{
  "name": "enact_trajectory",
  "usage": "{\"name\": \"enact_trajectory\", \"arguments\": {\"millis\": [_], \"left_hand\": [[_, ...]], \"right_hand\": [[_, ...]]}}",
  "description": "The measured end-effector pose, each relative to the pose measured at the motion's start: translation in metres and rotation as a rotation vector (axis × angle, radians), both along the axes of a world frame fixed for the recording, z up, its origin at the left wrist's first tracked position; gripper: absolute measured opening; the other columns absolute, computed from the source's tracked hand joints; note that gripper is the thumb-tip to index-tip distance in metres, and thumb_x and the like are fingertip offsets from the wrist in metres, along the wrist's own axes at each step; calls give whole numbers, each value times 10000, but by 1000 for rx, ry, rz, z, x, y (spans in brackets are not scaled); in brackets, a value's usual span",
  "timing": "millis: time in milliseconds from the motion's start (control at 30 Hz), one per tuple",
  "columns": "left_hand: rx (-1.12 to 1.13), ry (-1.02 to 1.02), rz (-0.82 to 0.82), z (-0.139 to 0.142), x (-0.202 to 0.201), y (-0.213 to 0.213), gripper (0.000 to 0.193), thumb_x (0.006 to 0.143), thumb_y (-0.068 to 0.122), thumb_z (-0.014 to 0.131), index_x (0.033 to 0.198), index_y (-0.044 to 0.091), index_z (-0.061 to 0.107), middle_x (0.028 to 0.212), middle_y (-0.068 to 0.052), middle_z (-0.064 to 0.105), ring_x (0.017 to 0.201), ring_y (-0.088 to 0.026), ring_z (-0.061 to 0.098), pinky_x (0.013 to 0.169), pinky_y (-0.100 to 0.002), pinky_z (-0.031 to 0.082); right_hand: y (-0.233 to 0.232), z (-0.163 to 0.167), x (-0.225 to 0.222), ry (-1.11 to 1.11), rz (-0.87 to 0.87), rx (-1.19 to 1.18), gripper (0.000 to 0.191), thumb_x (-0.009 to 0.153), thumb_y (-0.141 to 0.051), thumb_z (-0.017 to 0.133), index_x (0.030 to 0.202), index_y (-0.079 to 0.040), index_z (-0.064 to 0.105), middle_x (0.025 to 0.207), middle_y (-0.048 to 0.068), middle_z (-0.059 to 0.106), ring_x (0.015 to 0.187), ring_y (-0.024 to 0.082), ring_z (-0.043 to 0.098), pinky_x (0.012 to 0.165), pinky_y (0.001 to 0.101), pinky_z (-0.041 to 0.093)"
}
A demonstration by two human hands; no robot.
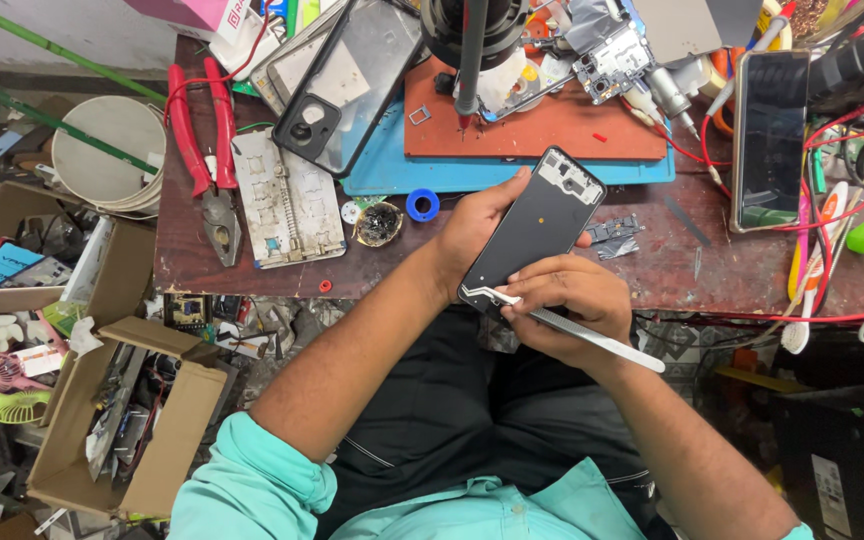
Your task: The person disassembles a smartphone, removes the battery and internal components, and cleans the back cover using tweezers and a cloth. The person then compares the back cover with another panel and continues cleaning the edges.
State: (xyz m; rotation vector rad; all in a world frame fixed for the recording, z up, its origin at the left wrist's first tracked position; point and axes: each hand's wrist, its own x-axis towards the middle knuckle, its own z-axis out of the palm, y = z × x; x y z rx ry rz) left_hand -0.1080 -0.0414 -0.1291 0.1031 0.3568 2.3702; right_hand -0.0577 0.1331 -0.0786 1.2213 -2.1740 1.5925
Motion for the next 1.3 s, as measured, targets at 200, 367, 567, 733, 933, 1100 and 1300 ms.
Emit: {"name": "enact_trajectory", "arguments": {"millis": [200,367,567,733,933,1100,1300], "left_hand": [[45,41,-3,-2,0,1,628,1166,473,306,1382,-58,564,1261,-339,647,1099,-357,698,986,-426,578],[11,27,-7,0,1,0,640,1160,481,298,1374,-60,566,1254,-325,650,1097,-352,698,979,-427,580],[-16,45,5,-1,1,0,630,1154,471,296,1370,-59,562,1249,-317,653,1117,-354,692,1001,-434,573],[-34,58,20,-5,0,1,635,1161,465,295,1382,-70,555,1253,-318,652,1135,-358,684,1016,-444,561],[-2,59,1,-5,-1,1,634,1156,467,293,1384,-68,545,1267,-320,640,1161,-372,675,1046,-467,551],[-2,20,-3,-6,0,1,633,1142,471,292,1375,-60,548,1255,-330,643,1160,-385,673,1035,-472,549],[-1,45,13,-7,-2,2,632,1153,459,302,1382,-79,542,1261,-326,644,1180,-392,664,1050,-477,545]], "right_hand": [[-2,2,1,16,-18,40,236,742,-4,856,832,-119,671,933,29,775,952,196,760,821,302,607],[-3,4,3,25,-49,68,229,729,-6,859,823,-122,685,922,26,774,950,192,757,816,297,602],[-5,7,6,12,-82,74,234,730,-6,856,824,-120,675,923,25,771,947,188,755,812,300,601],[-10,1,8,99,-102,54,243,729,2,850,808,-114,651,953,46,775,946,211,754,825,315,598],[-8,-4,7,63,-87,-11,261,757,32,841,837,-100,630,982,77,775,958,239,762,835,320,600],[-5,-4,5,51,-69,-28,263,758,49,837,845,-98,637,984,82,772,960,247,766,833,330,608],[-6,-2,5,66,-71,1,256,759,23,844,831,-97,630,980,78,773,942,233,762,810,324,605]]}}
